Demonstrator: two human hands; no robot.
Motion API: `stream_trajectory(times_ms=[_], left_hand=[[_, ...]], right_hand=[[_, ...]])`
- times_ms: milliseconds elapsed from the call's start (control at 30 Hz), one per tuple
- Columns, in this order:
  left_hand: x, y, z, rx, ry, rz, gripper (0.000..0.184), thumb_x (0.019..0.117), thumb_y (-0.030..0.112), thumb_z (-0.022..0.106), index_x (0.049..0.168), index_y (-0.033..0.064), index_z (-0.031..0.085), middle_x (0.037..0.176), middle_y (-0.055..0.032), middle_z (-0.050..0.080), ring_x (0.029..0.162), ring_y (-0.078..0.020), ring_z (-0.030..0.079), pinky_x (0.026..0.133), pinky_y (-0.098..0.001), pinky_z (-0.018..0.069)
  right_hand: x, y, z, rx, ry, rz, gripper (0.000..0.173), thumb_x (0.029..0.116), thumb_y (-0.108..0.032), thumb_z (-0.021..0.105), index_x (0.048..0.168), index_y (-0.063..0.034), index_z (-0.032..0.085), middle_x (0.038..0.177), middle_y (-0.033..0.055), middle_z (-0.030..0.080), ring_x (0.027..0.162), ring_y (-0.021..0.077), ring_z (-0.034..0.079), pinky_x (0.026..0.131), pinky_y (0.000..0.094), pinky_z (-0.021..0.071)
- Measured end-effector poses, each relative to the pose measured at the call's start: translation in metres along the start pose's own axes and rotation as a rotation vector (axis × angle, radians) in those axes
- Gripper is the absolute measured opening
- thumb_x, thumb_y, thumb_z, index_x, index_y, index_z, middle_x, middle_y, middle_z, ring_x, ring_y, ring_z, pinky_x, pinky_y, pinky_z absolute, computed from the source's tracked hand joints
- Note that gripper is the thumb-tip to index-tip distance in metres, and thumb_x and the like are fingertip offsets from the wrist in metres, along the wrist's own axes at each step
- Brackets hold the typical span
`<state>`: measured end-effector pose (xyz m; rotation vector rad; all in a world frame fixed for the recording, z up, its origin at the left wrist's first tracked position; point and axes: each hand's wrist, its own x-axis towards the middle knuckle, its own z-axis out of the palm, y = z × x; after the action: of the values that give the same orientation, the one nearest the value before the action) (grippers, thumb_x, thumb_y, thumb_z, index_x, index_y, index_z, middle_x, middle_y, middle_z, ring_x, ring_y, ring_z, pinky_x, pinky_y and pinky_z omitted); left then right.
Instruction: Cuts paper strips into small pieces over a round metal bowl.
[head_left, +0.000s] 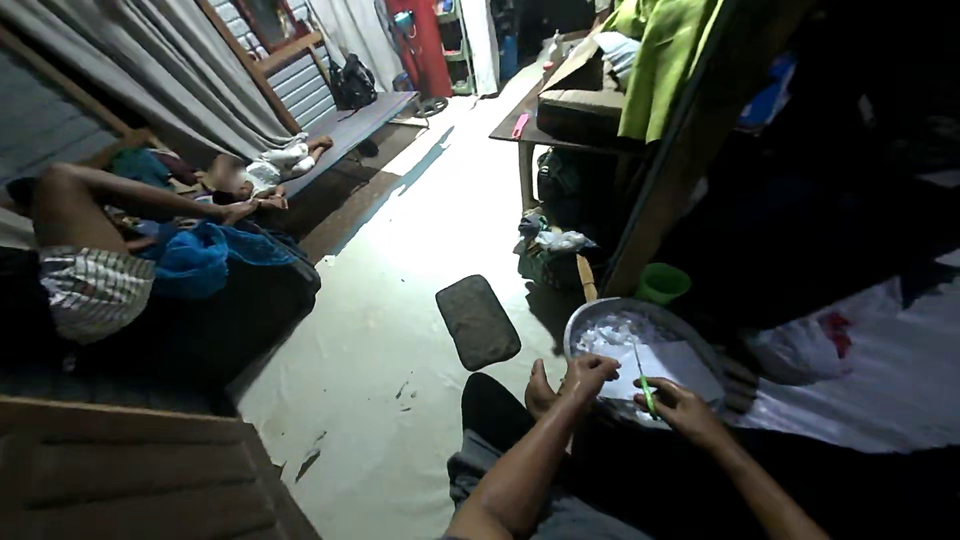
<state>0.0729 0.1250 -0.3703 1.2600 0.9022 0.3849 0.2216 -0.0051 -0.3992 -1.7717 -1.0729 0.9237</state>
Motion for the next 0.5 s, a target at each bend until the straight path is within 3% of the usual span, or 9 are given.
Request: stream_trajectory(times_ms=[133, 267, 367, 433, 500], left_hand=[[-0.011, 0.010, -0.002, -0.013, 0.049, 0.005, 0.022, 0.1035, 0.008, 0.057, 0.113, -0.0097, 0.066, 0.090, -0.0098, 0.068, 0.077, -0.0070, 0.060, 0.076, -0.0245, 0.0512], [-0.025, 0.015, -0.010, 0.011, 0.127, -0.027, 0.022, 0.1033, 0.007, 0.057, 0.116, -0.0090, 0.065, 0.095, -0.0113, 0.069, 0.081, -0.0089, 0.062, 0.078, -0.0258, 0.0527], [-0.031, 0.002, -0.018, 0.051, 0.133, 0.011, 0.025, 0.1027, 0.008, 0.057, 0.120, -0.0080, 0.064, 0.105, -0.0135, 0.069, 0.088, -0.0113, 0.065, 0.082, -0.0296, 0.0559], [-0.024, -0.001, -0.021, 0.038, 0.042, 0.035, 0.028, 0.1048, 0.009, 0.051, 0.126, -0.0083, 0.060, 0.112, -0.0136, 0.066, 0.093, -0.0126, 0.063, 0.086, -0.0314, 0.0544], [-0.014, 0.001, -0.018, 0.009, 0.019, 0.034, 0.024, 0.1054, 0.013, 0.050, 0.119, -0.0040, 0.059, 0.094, -0.0042, 0.062, 0.080, -0.0083, 0.061, 0.077, -0.0269, 0.0541]], right_hand=[[-0.003, -0.018, -0.004, -0.038, -0.068, 0.056, 0.039, 0.0967, -0.016, 0.067, 0.129, 0.0035, 0.062, 0.101, 0.0195, 0.070, 0.080, 0.0223, 0.066, 0.080, 0.0421, 0.0547], [0.000, -0.022, 0.006, 0.043, -0.188, 0.045, 0.044, 0.0981, -0.021, 0.066, 0.133, 0.0048, 0.059, 0.115, 0.0221, 0.068, 0.096, 0.0246, 0.067, 0.091, 0.0408, 0.0539], [-0.003, -0.021, 0.023, 0.062, -0.163, -0.012, 0.046, 0.0959, -0.019, 0.070, 0.132, 0.0085, 0.060, 0.120, 0.0285, 0.066, 0.107, 0.0366, 0.066, 0.100, 0.0505, 0.0495], [0.001, -0.017, 0.023, 0.037, -0.098, -0.007, 0.046, 0.0959, -0.021, 0.071, 0.130, 0.0084, 0.061, 0.115, 0.0303, 0.067, 0.106, 0.0425, 0.066, 0.099, 0.0582, 0.0476], [0.008, -0.018, 0.019, 0.032, -0.072, 0.019, 0.046, 0.0975, -0.025, 0.070, 0.128, 0.0075, 0.063, 0.109, 0.0301, 0.068, 0.101, 0.0436, 0.066, 0.095, 0.0618, 0.0470]])
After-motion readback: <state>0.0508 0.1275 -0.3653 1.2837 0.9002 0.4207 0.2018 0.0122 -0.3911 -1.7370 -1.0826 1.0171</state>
